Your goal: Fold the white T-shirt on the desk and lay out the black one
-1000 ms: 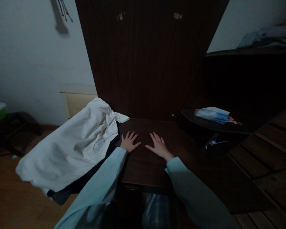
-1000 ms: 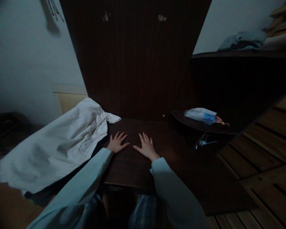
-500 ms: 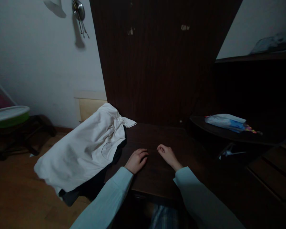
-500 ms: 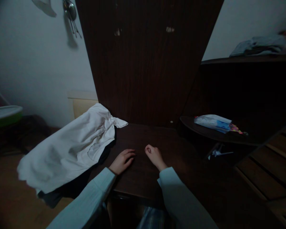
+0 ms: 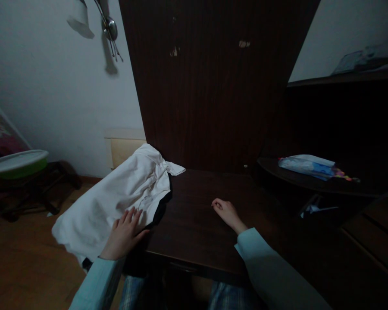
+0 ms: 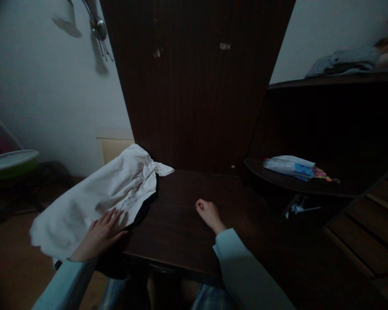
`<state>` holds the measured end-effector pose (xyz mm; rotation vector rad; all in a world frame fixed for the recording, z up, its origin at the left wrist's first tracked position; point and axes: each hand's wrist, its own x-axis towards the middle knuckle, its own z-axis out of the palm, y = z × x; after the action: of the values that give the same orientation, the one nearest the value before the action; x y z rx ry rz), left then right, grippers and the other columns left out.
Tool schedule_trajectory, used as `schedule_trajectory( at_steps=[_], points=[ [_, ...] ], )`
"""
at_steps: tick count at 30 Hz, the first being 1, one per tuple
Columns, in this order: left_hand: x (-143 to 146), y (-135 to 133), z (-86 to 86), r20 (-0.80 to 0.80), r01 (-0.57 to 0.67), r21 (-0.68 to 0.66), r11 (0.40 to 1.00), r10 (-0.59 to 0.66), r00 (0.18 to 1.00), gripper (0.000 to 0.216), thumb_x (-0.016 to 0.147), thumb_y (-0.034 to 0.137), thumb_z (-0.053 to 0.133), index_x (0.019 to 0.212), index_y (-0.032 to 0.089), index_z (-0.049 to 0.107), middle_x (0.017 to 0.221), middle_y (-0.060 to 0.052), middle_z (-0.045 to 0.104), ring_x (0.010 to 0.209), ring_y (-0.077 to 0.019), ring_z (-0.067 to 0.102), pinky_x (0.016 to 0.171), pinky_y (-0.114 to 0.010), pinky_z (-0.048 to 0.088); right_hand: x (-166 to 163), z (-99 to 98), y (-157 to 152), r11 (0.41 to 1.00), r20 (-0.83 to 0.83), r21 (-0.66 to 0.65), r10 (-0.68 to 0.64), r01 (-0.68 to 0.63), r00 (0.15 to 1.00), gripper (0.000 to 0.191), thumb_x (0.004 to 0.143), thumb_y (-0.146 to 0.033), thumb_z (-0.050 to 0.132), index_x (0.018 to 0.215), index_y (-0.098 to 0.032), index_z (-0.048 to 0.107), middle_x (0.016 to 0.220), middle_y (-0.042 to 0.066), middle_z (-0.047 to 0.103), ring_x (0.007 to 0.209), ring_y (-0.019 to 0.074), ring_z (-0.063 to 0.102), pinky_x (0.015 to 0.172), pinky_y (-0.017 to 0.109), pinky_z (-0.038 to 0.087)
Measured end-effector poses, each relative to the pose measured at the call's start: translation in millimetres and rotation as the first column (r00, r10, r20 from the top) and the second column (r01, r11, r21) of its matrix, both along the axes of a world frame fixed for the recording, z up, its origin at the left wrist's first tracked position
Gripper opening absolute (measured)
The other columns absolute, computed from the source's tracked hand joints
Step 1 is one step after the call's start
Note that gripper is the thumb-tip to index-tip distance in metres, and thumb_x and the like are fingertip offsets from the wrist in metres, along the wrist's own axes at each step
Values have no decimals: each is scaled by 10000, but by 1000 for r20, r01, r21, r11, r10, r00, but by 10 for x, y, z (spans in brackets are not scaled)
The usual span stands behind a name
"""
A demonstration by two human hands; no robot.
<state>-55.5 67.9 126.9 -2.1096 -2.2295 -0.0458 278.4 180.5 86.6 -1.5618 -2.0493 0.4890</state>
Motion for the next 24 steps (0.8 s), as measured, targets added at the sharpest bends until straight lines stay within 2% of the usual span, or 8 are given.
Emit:
schedule_trajectory(
  at_steps=[3,8,16,24],
  points=[
    [-47,19,-56,-45,-94,-105,990,89,995,608,775,419,477,1315,164,364,1385,-159,321,1280,-290,279,999,-485,258,-4,-1,4,1000,12,-4,-5,5,1000,213,745,-233,410,767,-187,617,607,0,549,571,113,492,553,199,304],
    [4,29,-165,-36,-123,-23,992,122,992,552,832,408,383,1333,181,331,1397,-145,303,1297,-265,248,1013,-490,217,-5,14,-6,1000,19,7,-14,14,1000,213,753,-236,413,762,-187,621,592,-3,540,563,112,490,552,201,297],
    [-81,44,-277,31,-97,62,993,95,995,447,854,300,316,1278,204,421,1360,-125,377,1271,-244,306,997,-483,249,6,-33,12,999,1,33,6,-6,1000,214,757,-234,408,766,-197,618,583,-10,541,542,108,476,542,198,291],
    [-122,54,-190,109,-99,30,995,95,990,455,822,179,288,1260,177,411,1303,-103,458,1236,-204,370,995,-432,281,7,-61,28,999,4,36,-4,4,1000,199,758,-238,411,766,-198,606,597,-9,550,541,108,472,532,195,285]
  ],
)
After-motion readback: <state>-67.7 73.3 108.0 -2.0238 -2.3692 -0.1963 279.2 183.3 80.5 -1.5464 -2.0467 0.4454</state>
